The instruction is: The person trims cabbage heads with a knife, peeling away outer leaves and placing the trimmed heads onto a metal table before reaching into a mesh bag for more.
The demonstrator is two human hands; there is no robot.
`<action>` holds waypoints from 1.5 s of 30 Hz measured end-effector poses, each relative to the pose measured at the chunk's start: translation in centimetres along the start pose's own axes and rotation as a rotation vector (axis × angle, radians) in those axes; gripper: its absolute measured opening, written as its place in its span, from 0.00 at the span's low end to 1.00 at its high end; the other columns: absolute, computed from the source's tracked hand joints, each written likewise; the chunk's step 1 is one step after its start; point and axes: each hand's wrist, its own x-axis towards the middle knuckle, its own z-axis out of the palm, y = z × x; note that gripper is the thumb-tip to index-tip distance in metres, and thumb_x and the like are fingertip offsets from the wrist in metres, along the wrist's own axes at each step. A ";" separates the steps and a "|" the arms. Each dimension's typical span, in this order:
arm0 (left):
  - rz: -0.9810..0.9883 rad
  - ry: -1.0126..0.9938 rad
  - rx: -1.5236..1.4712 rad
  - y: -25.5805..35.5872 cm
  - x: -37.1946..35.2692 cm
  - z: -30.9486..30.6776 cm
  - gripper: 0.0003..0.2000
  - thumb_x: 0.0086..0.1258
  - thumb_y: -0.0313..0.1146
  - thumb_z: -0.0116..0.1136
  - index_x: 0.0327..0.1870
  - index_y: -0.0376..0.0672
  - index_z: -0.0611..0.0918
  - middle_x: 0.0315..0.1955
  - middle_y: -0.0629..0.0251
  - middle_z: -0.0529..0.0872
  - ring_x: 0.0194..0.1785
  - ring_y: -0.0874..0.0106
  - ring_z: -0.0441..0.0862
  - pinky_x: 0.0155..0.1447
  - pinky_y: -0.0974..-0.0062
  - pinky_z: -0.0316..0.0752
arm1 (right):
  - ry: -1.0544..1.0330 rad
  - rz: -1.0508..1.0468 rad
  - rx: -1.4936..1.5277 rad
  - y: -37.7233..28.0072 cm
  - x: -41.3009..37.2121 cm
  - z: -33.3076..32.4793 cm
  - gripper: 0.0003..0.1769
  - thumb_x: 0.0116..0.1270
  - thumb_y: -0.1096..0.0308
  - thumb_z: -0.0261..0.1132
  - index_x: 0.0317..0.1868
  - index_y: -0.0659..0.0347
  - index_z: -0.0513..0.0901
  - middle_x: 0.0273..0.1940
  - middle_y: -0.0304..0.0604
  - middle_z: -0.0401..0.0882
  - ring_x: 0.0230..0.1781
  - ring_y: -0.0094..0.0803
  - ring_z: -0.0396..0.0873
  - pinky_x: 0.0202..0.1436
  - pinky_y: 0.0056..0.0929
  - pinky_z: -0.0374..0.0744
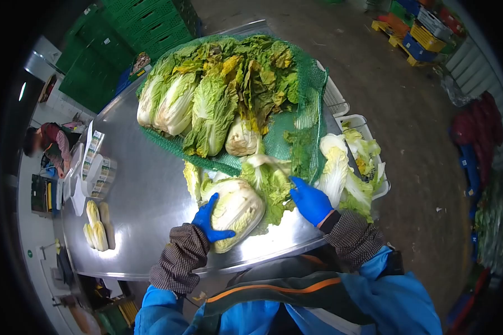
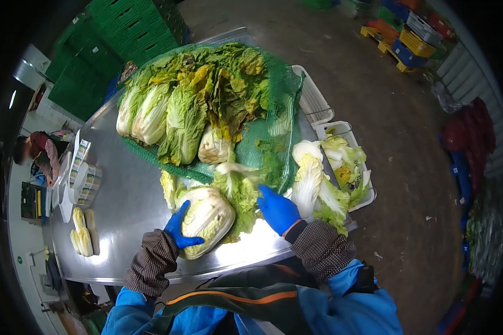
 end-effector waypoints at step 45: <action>0.190 0.330 0.115 0.8 -4.0 3.6 0.49 0.44 0.54 0.72 0.69 0.43 0.65 0.63 0.42 0.64 0.66 0.45 0.61 0.70 0.53 0.58 | -0.276 0.007 -0.343 1.6 4.1 11.2 0.10 0.64 0.67 0.54 0.38 0.64 0.78 0.32 0.61 0.81 0.35 0.54 0.82 0.37 0.49 0.78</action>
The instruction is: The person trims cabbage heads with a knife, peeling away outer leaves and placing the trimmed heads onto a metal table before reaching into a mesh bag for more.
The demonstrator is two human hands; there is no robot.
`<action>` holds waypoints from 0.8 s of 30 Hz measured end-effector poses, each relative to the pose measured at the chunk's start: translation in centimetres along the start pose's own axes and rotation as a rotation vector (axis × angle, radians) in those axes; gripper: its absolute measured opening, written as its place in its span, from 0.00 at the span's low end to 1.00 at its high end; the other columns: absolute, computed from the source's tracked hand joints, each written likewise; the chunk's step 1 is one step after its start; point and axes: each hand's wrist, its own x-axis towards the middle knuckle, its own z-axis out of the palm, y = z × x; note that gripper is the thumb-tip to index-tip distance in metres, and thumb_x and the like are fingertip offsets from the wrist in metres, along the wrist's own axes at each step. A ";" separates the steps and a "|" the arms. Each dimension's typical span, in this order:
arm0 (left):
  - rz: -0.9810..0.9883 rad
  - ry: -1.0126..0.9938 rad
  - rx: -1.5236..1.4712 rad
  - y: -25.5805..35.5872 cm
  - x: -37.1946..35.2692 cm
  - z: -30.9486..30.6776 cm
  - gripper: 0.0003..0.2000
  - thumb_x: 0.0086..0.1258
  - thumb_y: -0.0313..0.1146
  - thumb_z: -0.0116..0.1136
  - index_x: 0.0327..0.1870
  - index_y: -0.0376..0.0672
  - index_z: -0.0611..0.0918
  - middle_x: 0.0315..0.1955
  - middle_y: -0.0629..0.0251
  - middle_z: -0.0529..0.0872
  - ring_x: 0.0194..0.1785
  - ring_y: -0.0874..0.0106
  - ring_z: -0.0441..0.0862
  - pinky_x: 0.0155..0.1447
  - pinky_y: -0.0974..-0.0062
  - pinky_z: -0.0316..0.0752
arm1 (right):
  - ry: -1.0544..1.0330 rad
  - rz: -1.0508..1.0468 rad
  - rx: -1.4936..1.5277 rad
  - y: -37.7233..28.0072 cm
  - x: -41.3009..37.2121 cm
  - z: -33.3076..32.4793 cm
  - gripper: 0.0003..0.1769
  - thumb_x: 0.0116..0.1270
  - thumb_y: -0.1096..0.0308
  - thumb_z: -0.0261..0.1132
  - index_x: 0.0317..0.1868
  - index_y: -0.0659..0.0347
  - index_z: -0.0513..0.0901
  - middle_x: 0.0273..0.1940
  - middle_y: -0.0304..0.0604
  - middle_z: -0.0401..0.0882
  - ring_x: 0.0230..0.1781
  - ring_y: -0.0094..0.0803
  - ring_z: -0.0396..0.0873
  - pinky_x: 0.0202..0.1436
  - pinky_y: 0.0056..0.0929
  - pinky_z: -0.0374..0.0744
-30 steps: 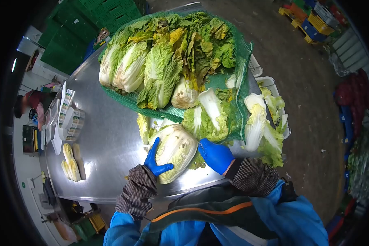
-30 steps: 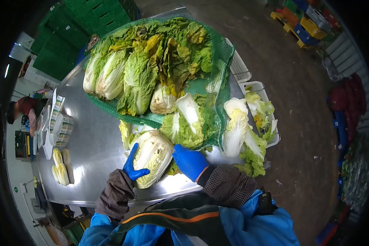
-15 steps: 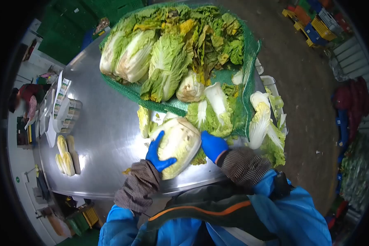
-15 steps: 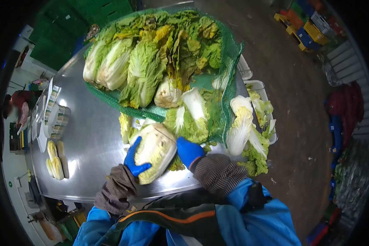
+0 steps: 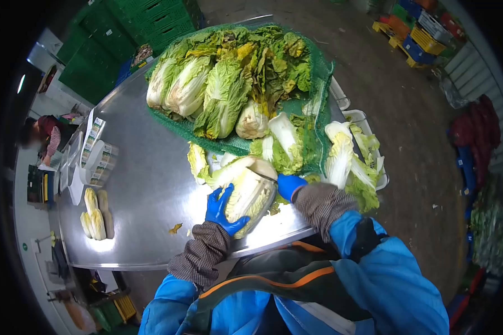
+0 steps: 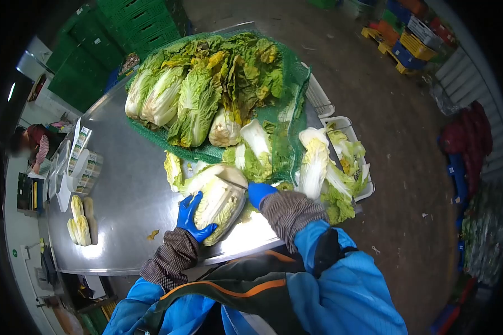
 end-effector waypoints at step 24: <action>-0.292 -0.412 0.270 3.8 7.1 -4.6 0.45 0.47 0.47 0.69 0.70 0.45 0.62 0.55 0.41 0.71 0.58 0.48 0.73 0.64 0.60 0.69 | 0.257 -0.082 0.820 -6.5 -5.5 -4.6 0.24 0.55 0.56 0.74 0.39 0.63 0.73 0.35 0.43 0.75 0.38 0.32 0.79 0.43 0.27 0.77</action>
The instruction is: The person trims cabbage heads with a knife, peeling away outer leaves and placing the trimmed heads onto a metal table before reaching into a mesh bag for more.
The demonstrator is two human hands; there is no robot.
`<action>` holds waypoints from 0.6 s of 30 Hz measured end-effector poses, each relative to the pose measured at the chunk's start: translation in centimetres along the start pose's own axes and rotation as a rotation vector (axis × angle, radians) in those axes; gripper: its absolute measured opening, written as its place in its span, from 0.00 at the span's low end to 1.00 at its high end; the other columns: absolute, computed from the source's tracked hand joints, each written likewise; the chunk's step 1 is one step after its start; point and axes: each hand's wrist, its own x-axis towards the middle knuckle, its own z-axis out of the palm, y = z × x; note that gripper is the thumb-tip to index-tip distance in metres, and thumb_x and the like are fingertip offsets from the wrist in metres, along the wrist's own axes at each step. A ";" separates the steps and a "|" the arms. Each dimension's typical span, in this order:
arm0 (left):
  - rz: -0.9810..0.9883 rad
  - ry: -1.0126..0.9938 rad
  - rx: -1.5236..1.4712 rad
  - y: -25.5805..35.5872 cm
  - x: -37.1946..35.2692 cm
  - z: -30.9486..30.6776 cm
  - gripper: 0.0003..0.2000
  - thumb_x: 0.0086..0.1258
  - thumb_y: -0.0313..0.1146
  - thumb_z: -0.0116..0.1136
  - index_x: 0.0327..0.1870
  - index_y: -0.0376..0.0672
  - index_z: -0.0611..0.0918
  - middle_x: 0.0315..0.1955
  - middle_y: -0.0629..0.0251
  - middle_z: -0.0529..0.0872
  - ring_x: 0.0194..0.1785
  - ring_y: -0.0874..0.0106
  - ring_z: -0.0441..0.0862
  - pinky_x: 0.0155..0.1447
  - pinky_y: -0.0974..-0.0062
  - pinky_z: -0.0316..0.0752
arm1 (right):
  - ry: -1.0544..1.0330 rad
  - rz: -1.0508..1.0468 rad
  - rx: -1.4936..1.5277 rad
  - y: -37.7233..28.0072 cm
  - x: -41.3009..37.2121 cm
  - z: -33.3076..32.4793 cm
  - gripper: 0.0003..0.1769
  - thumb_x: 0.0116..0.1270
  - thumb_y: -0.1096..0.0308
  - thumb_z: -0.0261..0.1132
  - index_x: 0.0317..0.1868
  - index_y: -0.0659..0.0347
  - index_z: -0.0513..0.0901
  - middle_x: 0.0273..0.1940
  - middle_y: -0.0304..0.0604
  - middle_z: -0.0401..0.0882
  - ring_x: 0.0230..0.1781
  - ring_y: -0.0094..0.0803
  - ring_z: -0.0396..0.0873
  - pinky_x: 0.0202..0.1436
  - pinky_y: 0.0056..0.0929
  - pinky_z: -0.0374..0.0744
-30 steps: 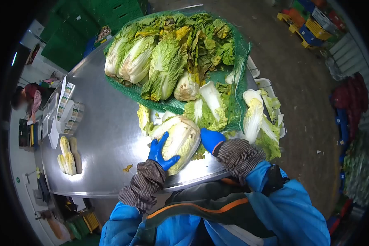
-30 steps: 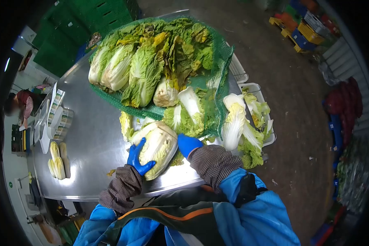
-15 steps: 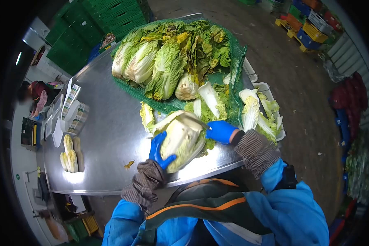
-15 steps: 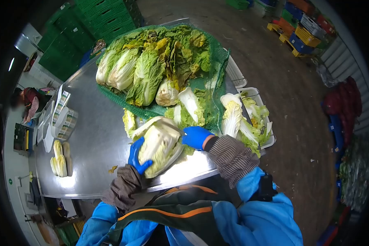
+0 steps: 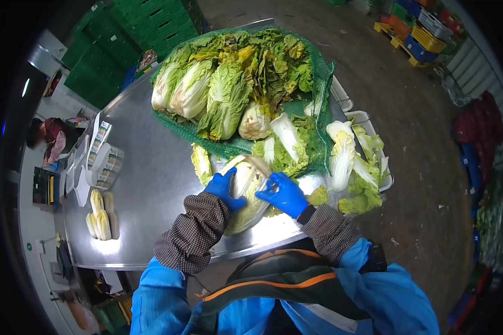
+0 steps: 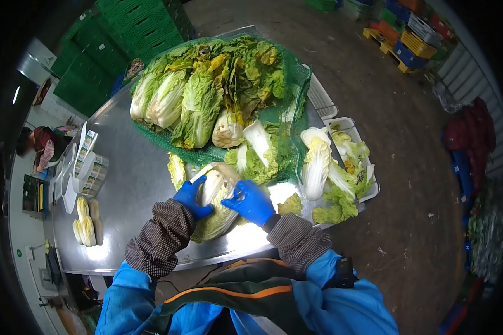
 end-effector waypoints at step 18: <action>0.251 0.681 -0.519 -8.6 -3.1 1.3 0.29 0.59 0.30 0.63 0.64 0.40 0.70 0.45 0.55 0.78 0.47 0.59 0.78 0.55 0.65 0.74 | 0.259 -0.084 -0.098 -0.1 -1.5 0.4 0.23 0.51 0.62 0.72 0.43 0.62 0.73 0.38 0.47 0.73 0.39 0.43 0.77 0.44 0.35 0.76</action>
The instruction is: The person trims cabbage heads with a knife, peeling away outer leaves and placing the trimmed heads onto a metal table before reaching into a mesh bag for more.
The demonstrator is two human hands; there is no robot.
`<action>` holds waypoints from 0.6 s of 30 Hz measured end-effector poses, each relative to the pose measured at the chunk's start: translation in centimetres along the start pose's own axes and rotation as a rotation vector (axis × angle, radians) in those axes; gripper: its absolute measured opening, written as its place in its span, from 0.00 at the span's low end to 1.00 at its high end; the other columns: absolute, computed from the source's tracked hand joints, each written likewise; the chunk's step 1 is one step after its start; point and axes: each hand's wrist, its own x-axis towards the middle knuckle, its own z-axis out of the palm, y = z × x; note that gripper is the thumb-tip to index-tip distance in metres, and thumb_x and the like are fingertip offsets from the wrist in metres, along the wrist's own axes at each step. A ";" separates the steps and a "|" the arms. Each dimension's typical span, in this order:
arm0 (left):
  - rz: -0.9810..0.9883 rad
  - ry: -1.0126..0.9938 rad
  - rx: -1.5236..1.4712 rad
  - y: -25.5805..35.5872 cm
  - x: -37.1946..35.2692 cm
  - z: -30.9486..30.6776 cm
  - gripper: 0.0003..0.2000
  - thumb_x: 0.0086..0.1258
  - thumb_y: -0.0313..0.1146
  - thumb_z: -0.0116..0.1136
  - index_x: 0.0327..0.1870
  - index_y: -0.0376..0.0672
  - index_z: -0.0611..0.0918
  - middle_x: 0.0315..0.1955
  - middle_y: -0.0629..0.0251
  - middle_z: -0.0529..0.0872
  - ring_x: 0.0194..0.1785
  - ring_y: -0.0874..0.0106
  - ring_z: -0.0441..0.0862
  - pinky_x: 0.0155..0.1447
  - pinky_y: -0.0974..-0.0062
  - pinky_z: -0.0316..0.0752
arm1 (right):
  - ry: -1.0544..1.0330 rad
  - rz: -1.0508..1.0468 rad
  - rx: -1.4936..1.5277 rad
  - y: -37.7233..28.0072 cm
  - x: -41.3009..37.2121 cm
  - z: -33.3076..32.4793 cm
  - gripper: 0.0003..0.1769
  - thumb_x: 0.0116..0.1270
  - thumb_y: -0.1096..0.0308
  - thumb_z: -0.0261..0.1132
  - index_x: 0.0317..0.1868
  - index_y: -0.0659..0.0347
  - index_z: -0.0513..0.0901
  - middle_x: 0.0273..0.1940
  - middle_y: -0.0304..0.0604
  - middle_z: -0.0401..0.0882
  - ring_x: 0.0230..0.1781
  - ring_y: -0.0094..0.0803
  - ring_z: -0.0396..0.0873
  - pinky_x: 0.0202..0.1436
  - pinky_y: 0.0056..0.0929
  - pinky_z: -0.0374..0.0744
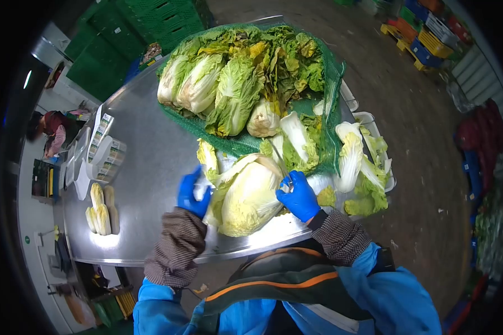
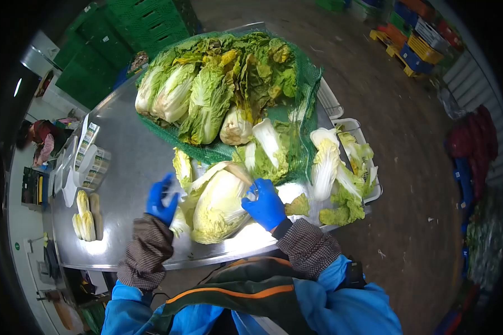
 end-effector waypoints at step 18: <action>-0.228 -0.424 0.529 3.7 1.8 10.2 0.47 0.59 0.61 0.59 0.71 0.37 0.56 0.58 0.35 0.72 0.63 0.46 0.71 0.67 0.57 0.65 | -0.196 0.022 0.024 -0.9 0.0 -3.0 0.23 0.64 0.57 0.63 0.57 0.56 0.75 0.49 0.49 0.77 0.48 0.45 0.79 0.49 0.39 0.78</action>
